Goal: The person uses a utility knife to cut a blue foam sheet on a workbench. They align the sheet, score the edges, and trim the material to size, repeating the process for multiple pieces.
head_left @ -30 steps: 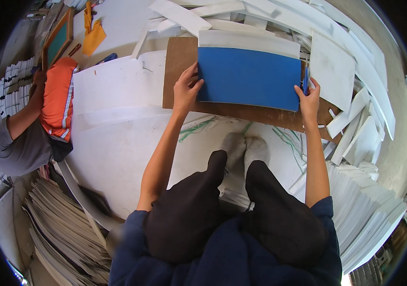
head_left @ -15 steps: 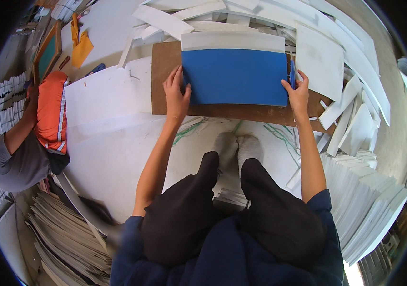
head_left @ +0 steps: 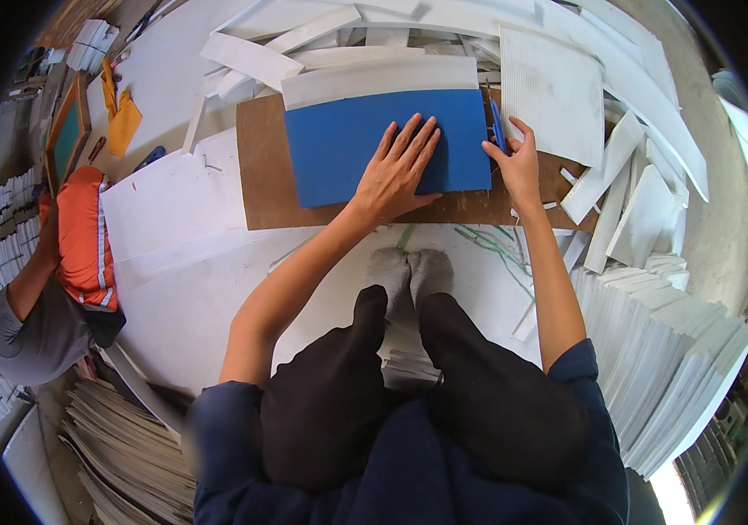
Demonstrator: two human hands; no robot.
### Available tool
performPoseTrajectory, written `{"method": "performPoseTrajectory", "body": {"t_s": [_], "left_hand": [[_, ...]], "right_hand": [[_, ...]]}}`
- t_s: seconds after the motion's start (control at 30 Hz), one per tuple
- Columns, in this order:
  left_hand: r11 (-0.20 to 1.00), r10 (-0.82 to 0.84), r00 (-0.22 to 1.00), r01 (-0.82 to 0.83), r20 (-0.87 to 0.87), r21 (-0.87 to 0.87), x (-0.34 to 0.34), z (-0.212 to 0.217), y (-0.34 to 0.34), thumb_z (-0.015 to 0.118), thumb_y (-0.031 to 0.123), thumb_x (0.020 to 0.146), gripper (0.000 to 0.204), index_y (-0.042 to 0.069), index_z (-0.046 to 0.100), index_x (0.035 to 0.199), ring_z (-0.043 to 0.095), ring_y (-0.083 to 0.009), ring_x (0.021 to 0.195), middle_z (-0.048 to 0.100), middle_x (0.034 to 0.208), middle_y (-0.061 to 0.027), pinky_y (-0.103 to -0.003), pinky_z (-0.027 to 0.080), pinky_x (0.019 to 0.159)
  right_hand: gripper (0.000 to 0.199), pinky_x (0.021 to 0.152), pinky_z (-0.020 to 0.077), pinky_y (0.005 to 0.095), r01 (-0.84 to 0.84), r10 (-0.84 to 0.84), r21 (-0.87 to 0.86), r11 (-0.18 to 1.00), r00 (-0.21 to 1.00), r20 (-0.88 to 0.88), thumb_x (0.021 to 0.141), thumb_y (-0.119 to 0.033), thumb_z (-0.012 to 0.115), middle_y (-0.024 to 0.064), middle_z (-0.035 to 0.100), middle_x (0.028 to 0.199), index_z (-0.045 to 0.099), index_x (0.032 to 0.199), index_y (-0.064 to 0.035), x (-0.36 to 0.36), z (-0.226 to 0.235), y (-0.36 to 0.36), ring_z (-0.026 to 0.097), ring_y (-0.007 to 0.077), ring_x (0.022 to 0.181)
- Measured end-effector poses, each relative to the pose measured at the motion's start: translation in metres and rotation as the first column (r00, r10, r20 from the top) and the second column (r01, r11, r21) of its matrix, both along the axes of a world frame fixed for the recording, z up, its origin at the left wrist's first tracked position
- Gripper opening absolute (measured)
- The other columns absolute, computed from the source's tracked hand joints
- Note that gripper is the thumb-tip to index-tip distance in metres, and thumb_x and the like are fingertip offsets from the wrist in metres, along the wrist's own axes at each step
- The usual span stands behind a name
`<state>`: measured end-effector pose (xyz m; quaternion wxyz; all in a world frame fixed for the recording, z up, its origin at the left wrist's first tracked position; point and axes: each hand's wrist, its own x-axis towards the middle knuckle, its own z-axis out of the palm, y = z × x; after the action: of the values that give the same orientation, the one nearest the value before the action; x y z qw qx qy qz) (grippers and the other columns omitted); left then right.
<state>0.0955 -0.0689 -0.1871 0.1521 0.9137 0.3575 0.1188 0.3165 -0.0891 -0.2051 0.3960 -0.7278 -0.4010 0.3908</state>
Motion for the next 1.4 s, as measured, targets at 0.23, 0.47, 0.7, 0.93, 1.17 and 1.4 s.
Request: {"method": "performPoseTrajectory", "body": {"t_s": [0.23,0.47,0.7,0.93,1.17,1.4], "left_hand": [[1.0,0.013,1.0,-0.013,-0.018,-0.011,0.0,0.005,-0.001,0.07,0.044,0.066,0.093,0.003,0.026,0.137,0.018,-0.0279,0.134,0.023,0.144,-0.0121,-0.048,0.011,0.109],[0.75,0.648,0.735,-0.662,0.201,0.004,-0.073,0.002,-0.012,0.065,0.03,0.078,0.081,-0.001,0.02,0.138,0.021,-0.0323,0.131,0.025,0.141,-0.0187,-0.045,0.017,0.106],[0.676,0.735,0.617,-0.698,0.28,-0.237,-0.096,-0.017,-0.025,0.063,0.018,0.081,0.072,-0.006,0.022,0.136,0.035,-0.0335,0.111,0.039,0.126,-0.0227,-0.039,0.03,0.097],[0.67,0.735,0.606,-0.719,0.305,-0.185,-0.098,-0.021,-0.026,0.067,0.02,0.078,0.072,-0.003,0.029,0.135,0.039,-0.0294,0.101,0.05,0.12,-0.0178,-0.035,0.034,0.092],[0.672,0.725,0.593,-0.72,0.351,-0.171,-0.096,-0.027,-0.024,0.068,0.02,0.077,0.072,-0.001,0.031,0.135,0.039,-0.0278,0.095,0.051,0.122,-0.0156,-0.035,0.035,0.089],[0.866,0.499,0.807,-0.478,0.316,-0.147,-0.124,-0.026,0.048,0.07,0.021,0.074,0.072,-0.001,0.034,0.133,0.043,-0.0299,0.098,0.054,0.116,-0.0155,-0.037,0.036,0.09]], "right_hand": [[0.064,0.077,0.0465,0.0327,0.003,-0.004,0.035,0.999,1.0,0.015,0.073,-0.016,0.07,0.0183,0.064,0.092,0.036,0.125,-0.0035,-0.005,0.0,-0.003,0.062,0.0238,0.082],[0.057,0.079,0.0446,0.0324,0.114,-0.114,0.013,0.993,0.992,0.06,0.077,-0.016,0.068,0.0205,0.063,0.094,0.037,0.124,-0.004,-0.018,0.018,-0.022,0.061,0.024,0.085],[0.056,0.083,0.0433,0.0342,0.207,-0.211,0.048,0.977,0.972,0.109,0.076,-0.016,0.069,0.0205,0.062,0.097,0.039,0.121,-0.0047,-0.03,0.006,-0.026,0.06,0.0263,0.09],[0.054,0.087,0.0418,0.0379,0.215,-0.218,0.036,0.976,0.967,0.134,0.075,-0.018,0.07,0.0237,0.058,0.104,0.042,0.12,-0.0063,-0.031,0.003,-0.028,0.057,0.0313,0.099],[0.052,0.083,0.0432,0.0366,0.186,-0.19,0.094,0.978,0.981,0.028,0.076,-0.014,0.069,0.0203,0.059,0.096,0.042,0.119,-0.0061,-0.032,0.007,-0.028,0.058,0.0278,0.091],[0.048,0.078,0.0433,0.0354,0.161,-0.166,0.105,0.981,0.985,0.043,0.077,-0.012,0.067,0.0142,0.058,0.098,0.042,0.117,-0.0009,-0.055,0.01,-0.07,0.058,0.0235,0.084]]}}
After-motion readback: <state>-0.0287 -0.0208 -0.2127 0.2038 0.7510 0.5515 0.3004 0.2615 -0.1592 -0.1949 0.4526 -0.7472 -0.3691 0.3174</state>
